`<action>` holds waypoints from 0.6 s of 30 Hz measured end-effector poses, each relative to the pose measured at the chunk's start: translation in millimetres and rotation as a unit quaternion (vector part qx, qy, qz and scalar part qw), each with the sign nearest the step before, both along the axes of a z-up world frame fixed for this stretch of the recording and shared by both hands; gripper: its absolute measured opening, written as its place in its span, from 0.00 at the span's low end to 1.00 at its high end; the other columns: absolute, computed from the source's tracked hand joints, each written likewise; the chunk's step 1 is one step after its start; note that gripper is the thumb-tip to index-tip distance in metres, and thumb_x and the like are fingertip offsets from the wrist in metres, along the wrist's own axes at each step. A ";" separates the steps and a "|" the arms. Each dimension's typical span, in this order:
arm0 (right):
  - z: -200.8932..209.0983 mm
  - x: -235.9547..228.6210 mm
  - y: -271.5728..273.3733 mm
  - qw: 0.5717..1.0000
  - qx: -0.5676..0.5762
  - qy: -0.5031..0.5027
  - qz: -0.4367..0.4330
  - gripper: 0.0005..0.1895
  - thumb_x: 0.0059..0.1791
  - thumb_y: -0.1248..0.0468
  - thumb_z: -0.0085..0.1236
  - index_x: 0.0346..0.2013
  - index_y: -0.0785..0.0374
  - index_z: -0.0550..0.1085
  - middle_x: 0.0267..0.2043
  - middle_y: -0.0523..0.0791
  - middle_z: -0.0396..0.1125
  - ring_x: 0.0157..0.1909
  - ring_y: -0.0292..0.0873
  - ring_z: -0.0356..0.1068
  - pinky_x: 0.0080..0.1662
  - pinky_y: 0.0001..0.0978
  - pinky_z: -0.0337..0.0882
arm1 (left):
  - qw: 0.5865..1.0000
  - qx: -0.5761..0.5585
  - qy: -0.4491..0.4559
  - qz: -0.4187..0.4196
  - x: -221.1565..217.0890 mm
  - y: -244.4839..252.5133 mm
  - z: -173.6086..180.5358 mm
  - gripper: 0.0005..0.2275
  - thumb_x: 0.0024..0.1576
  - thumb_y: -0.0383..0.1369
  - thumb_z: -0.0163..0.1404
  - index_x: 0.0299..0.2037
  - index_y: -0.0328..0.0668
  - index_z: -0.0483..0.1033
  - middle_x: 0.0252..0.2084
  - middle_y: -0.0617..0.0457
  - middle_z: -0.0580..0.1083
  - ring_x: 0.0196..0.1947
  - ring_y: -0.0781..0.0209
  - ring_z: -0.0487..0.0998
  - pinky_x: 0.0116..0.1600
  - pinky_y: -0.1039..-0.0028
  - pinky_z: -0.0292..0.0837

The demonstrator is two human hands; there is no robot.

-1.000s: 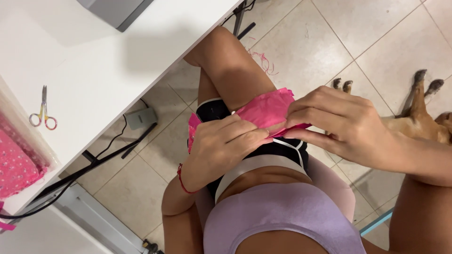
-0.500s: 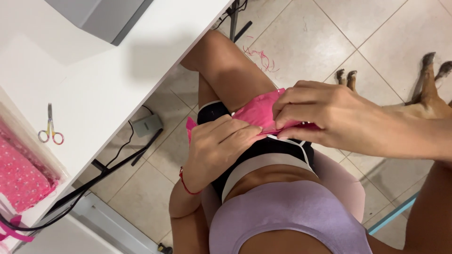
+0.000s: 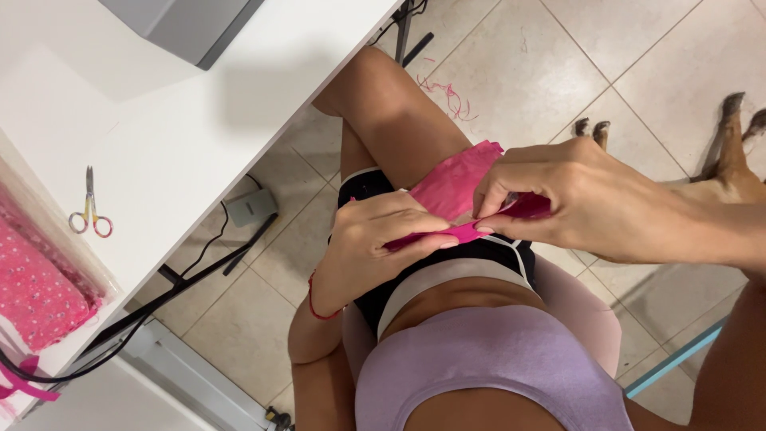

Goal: Aligning and folding pink floral fabric strips with clear plastic sleeves for assembly

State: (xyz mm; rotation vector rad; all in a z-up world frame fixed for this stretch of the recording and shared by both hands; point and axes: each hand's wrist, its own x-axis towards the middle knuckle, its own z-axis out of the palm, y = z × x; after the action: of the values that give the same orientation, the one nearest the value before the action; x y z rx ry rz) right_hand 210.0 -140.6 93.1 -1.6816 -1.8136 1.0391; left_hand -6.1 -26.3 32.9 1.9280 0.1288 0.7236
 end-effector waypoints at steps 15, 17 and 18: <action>-7.8 -1.7 -6.4 0.999 0.036 -0.006 0.001 0.07 0.45 0.61 0.67 0.35 0.57 0.78 0.32 0.41 0.75 0.26 0.34 0.73 0.26 0.23 0.75 | 1.000 0.005 0.008 0.001 -1.1 0.8 -3.8 0.04 0.55 0.24 0.64 0.35 0.36 0.82 0.30 0.51 0.77 0.28 0.63 0.77 0.38 0.77 0.75; -7.8 -1.8 -6.1 0.999 0.034 -0.007 -0.001 0.07 0.45 0.60 0.67 0.34 0.56 0.78 0.32 0.40 0.75 0.26 0.34 0.72 0.26 0.24 0.74 | 1.000 0.000 0.008 -0.001 -1.5 0.7 -4.0 0.04 0.55 0.25 0.65 0.35 0.36 0.83 0.30 0.51 0.77 0.28 0.64 0.77 0.38 0.77 0.75; -7.8 -2.0 -5.7 0.999 0.037 -0.003 0.000 0.07 0.45 0.60 0.67 0.35 0.56 0.78 0.33 0.40 0.75 0.27 0.34 0.73 0.26 0.23 0.75 | 1.000 -0.011 0.008 -0.006 -1.7 0.8 -3.9 0.04 0.55 0.24 0.64 0.35 0.36 0.82 0.30 0.51 0.77 0.28 0.63 0.77 0.38 0.76 0.75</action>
State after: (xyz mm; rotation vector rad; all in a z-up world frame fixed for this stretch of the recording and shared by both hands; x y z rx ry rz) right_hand 208.0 -146.3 85.3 -1.6420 -1.8330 0.9571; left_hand -7.8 -25.5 29.0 1.9120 0.1352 0.6958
